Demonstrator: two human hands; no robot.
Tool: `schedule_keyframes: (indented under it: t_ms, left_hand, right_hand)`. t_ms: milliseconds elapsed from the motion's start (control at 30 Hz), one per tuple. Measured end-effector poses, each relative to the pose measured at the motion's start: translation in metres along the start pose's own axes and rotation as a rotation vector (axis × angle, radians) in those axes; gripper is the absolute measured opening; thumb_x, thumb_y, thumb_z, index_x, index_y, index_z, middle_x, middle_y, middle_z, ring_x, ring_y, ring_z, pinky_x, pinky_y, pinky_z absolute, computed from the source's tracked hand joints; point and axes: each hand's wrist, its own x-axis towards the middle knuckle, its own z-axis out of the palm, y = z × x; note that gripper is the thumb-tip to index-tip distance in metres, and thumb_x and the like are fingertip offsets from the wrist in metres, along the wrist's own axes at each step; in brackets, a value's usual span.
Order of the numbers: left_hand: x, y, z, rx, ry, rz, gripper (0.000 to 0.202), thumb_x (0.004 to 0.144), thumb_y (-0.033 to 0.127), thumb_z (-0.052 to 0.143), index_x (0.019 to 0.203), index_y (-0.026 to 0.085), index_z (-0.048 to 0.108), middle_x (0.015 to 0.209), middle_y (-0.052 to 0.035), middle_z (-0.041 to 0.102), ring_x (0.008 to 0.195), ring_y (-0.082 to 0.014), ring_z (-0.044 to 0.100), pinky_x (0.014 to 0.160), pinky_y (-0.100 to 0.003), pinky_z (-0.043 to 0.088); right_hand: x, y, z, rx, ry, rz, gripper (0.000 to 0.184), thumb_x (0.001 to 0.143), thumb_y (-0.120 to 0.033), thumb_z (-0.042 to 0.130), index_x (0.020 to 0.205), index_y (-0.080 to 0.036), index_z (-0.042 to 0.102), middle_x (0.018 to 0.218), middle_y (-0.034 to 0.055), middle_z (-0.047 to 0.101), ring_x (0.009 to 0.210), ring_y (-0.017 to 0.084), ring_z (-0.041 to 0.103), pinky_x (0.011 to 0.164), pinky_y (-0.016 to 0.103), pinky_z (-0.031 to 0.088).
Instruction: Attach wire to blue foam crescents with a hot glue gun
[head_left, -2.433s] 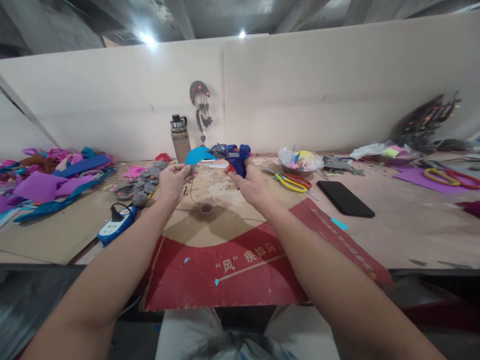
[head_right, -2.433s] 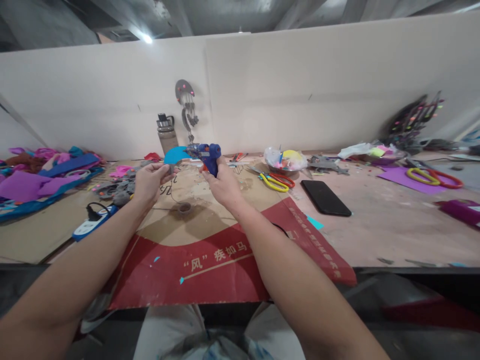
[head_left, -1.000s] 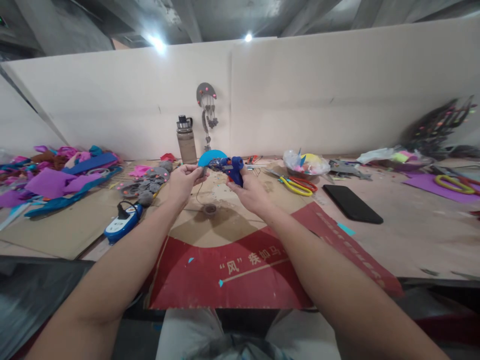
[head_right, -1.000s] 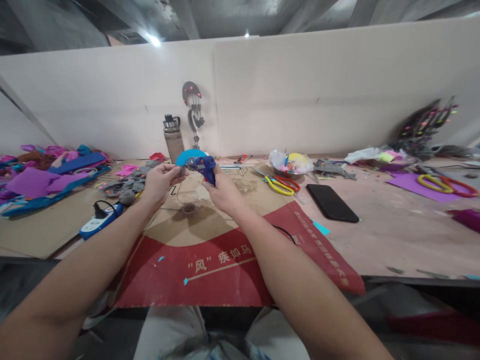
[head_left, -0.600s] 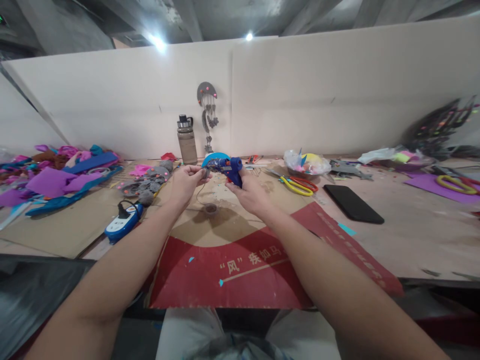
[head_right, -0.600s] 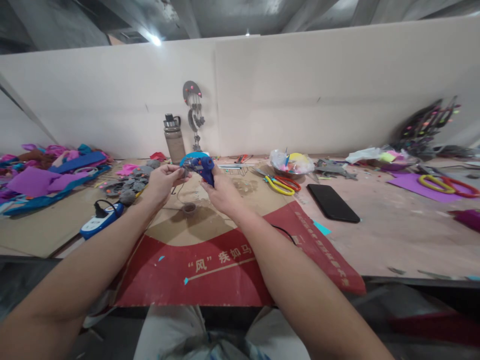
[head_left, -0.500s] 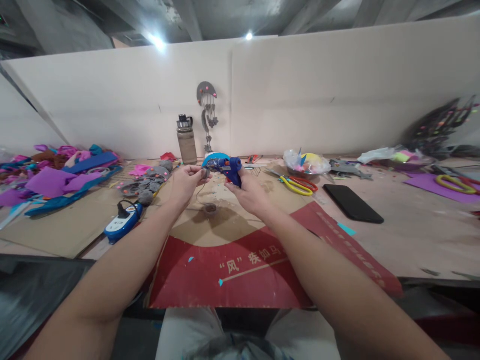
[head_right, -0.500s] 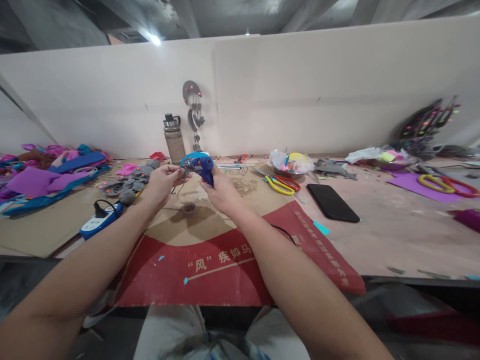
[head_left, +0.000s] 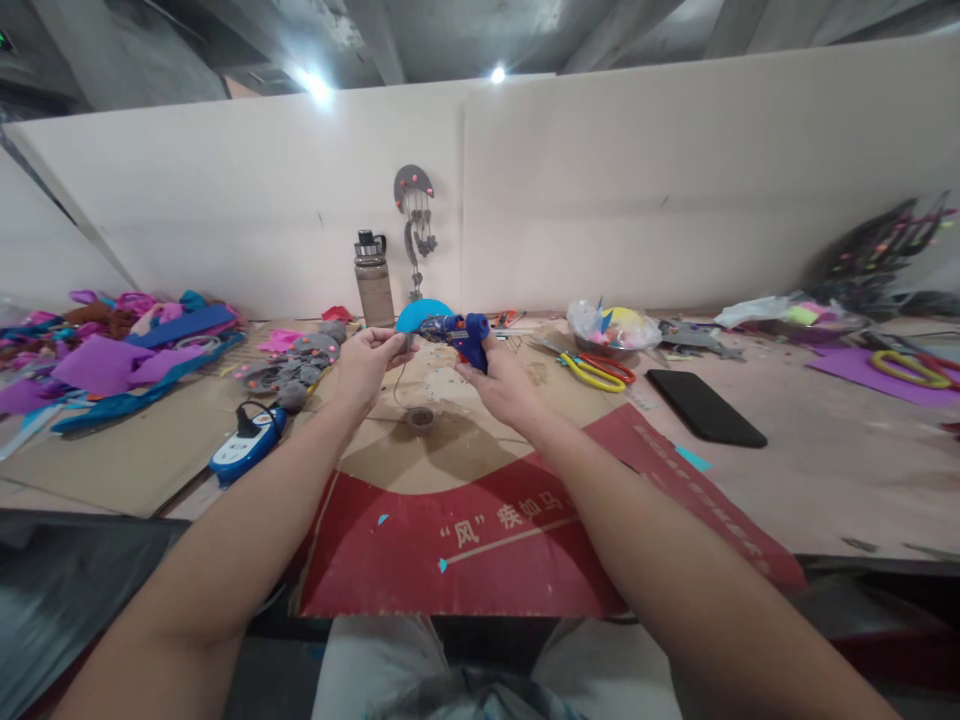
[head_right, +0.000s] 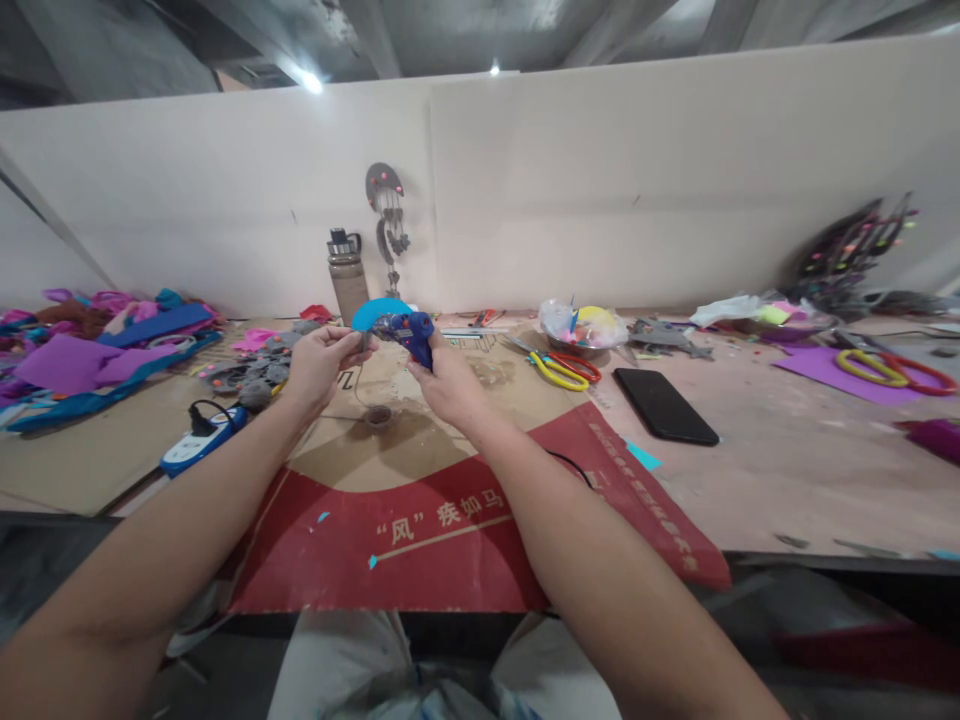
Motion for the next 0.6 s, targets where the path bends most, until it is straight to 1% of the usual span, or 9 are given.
schedule_keyframes:
  t_ms: [233,333,367,433,500,567,600]
  left_hand:
    - [-0.001,0.007,0.002,-0.034,0.027,-0.005,0.021,0.068,0.024,0.072,0.077,0.011,0.058,0.075,-0.0072,0.068,0.072,-0.0164,0.068,0.077,-0.033,0.055]
    - [0.000,0.009,0.002,-0.033,0.033,-0.001,0.020,0.069,0.024,0.070,0.079,0.011,0.060,0.077,-0.0078,0.069,0.071,-0.0151,0.068,0.075,-0.030,0.055]
    - [0.000,0.009,0.002,-0.033,0.034,0.002,0.020,0.070,0.024,0.070,0.080,0.011,0.060,0.077,-0.0077,0.069,0.070,-0.0146,0.068,0.074,-0.030,0.055]
    - [0.000,0.008,0.002,-0.042,0.028,0.005,0.020,0.070,0.024,0.070,0.079,0.011,0.060,0.077,-0.0073,0.068,0.070,-0.0141,0.068,0.074,-0.029,0.055]
    - [0.000,0.007,0.002,-0.056,0.015,0.004,0.020,0.069,0.024,0.070,0.078,0.012,0.058,0.077,-0.0069,0.068,0.070,-0.0143,0.068,0.073,-0.029,0.055]
    - [-0.001,0.006,0.003,-0.060,0.009,0.006,0.020,0.069,0.024,0.071,0.078,0.012,0.057,0.076,-0.0064,0.068,0.071,-0.0147,0.068,0.073,-0.029,0.055]
    - [-0.001,0.005,0.004,-0.057,0.011,0.010,0.021,0.069,0.024,0.071,0.078,0.013,0.056,0.076,-0.0060,0.068,0.071,-0.0148,0.068,0.074,-0.030,0.055]
  right_hand:
    - [0.003,0.007,0.001,0.001,0.024,0.002,0.032,0.079,-0.031,0.052,0.109,-0.021,0.053,0.092,0.0063,0.062,0.084,0.022,0.057,0.081,0.040,0.045]
    - [0.005,0.010,0.002,0.038,0.052,0.035,0.032,0.076,-0.030,0.056,0.107,-0.022,0.053,0.091,0.0054,0.063,0.080,0.021,0.057,0.077,0.039,0.046]
    - [0.006,0.012,0.003,0.075,0.061,0.071,0.032,0.075,-0.030,0.057,0.105,-0.022,0.052,0.090,0.0048,0.064,0.076,0.019,0.057,0.073,0.037,0.047]
    - [0.007,0.017,0.004,0.170,0.058,0.195,0.030,0.073,-0.030,0.058,0.101,-0.022,0.050,0.083,0.0032,0.064,0.061,0.016,0.055,0.061,0.033,0.048]
    - [0.008,0.024,0.003,0.253,-0.003,0.338,0.024,0.072,-0.028,0.058,0.093,-0.022,0.049,0.074,0.0025,0.064,0.049,0.013,0.050,0.051,0.031,0.045]
    - [0.009,0.033,0.000,0.228,-0.074,0.439,0.014,0.071,-0.026,0.058,0.080,-0.022,0.049,0.065,0.0030,0.061,0.047,0.014,0.050,0.050,0.031,0.045]
    - [0.009,0.037,-0.003,0.154,-0.093,0.463,0.012,0.071,-0.026,0.059,0.073,-0.022,0.048,0.062,0.0038,0.059,0.050,0.016,0.053,0.052,0.033,0.046]
